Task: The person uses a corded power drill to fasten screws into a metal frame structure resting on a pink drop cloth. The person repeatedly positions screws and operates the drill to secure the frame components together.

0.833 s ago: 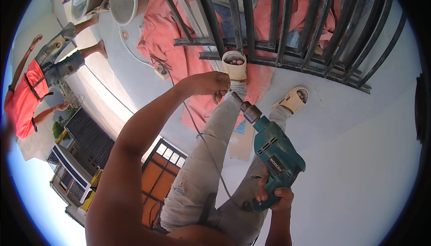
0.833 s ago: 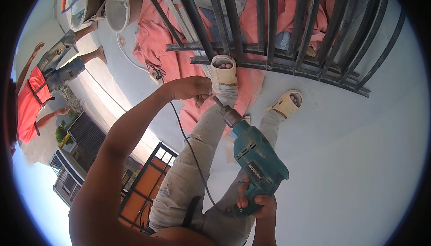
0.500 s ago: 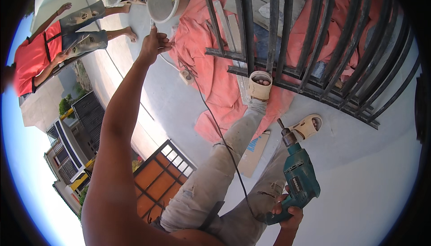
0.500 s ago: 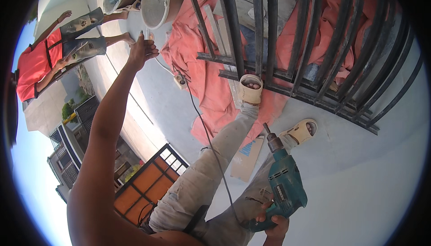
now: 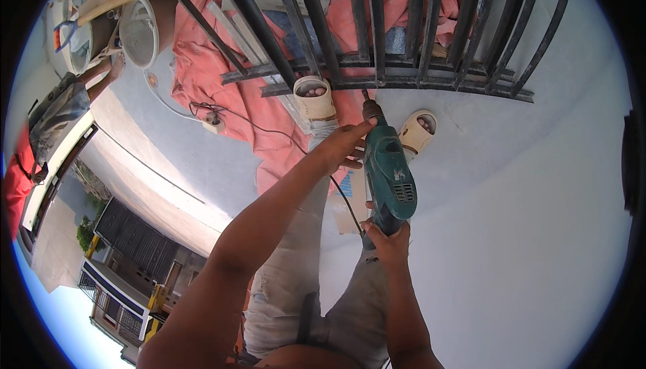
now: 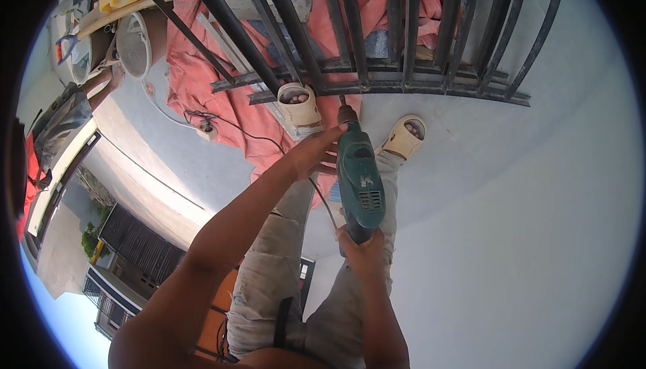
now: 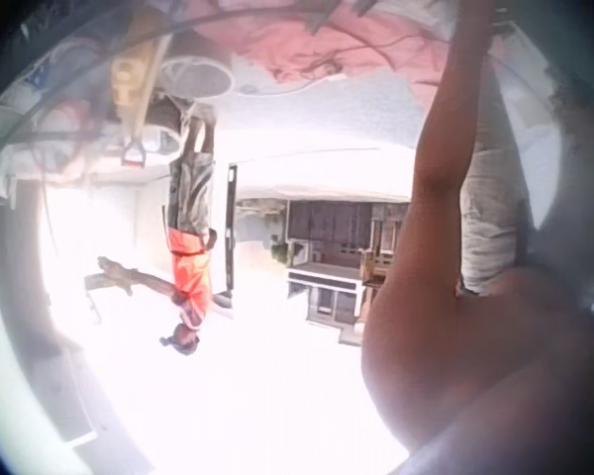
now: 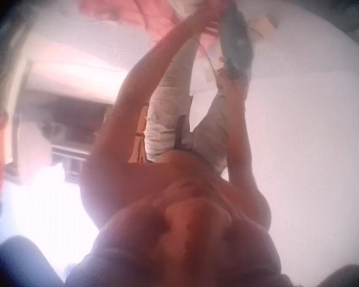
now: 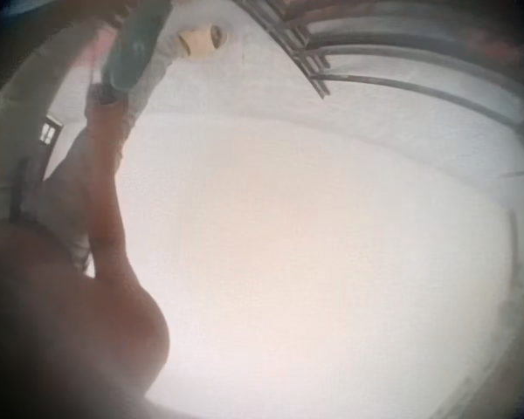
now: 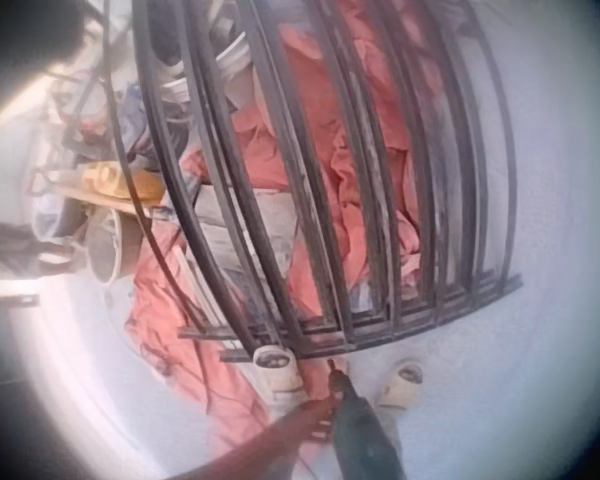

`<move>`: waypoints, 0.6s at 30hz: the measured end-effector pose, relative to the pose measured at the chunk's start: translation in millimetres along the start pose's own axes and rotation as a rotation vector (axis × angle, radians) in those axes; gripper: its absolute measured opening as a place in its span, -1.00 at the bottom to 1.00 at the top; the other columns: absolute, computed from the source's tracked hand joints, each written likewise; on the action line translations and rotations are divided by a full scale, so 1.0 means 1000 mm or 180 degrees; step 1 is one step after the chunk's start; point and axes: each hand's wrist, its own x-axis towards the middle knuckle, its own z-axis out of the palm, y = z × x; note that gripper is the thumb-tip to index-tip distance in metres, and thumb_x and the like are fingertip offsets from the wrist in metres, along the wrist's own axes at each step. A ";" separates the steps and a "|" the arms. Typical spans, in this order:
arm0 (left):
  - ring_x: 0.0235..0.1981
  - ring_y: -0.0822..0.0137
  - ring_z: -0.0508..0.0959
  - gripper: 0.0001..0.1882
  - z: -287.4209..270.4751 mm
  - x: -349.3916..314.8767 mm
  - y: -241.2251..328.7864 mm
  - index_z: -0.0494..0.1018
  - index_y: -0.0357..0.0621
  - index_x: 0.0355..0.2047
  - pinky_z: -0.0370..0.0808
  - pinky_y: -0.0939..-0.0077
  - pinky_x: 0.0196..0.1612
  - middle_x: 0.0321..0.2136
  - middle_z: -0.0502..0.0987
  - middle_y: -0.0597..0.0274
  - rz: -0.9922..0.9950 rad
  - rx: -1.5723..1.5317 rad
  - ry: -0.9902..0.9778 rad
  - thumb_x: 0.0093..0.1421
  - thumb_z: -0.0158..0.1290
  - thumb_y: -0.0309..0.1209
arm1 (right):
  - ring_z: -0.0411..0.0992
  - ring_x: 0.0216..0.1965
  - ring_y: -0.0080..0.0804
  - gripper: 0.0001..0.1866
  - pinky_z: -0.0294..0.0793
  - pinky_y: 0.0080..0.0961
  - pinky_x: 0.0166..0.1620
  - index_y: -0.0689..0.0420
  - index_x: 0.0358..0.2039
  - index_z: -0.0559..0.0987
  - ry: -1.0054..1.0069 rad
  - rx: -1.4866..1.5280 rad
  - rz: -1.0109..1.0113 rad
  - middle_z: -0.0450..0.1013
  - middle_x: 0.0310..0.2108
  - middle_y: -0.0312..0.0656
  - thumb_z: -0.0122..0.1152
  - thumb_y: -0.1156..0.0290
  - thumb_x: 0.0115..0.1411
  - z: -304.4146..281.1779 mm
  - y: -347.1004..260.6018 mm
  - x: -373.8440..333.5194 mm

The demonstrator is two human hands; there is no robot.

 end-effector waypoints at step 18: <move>-0.41 0.18 0.64 -0.67 -0.009 0.128 0.049 0.38 -0.13 -0.16 0.65 0.19 -0.29 -0.39 0.57 0.05 0.0084 -0.1002 -0.0283 0.28 0.09 -0.15 | 0.53 0.04 0.08 -0.14 0.54 -0.20 0.05 0.17 0.33 0.25 0.0191 -0.1165 -0.1551 0.52 0.01 0.13 0.29 0.61 -0.04 0.010 0.047 0.156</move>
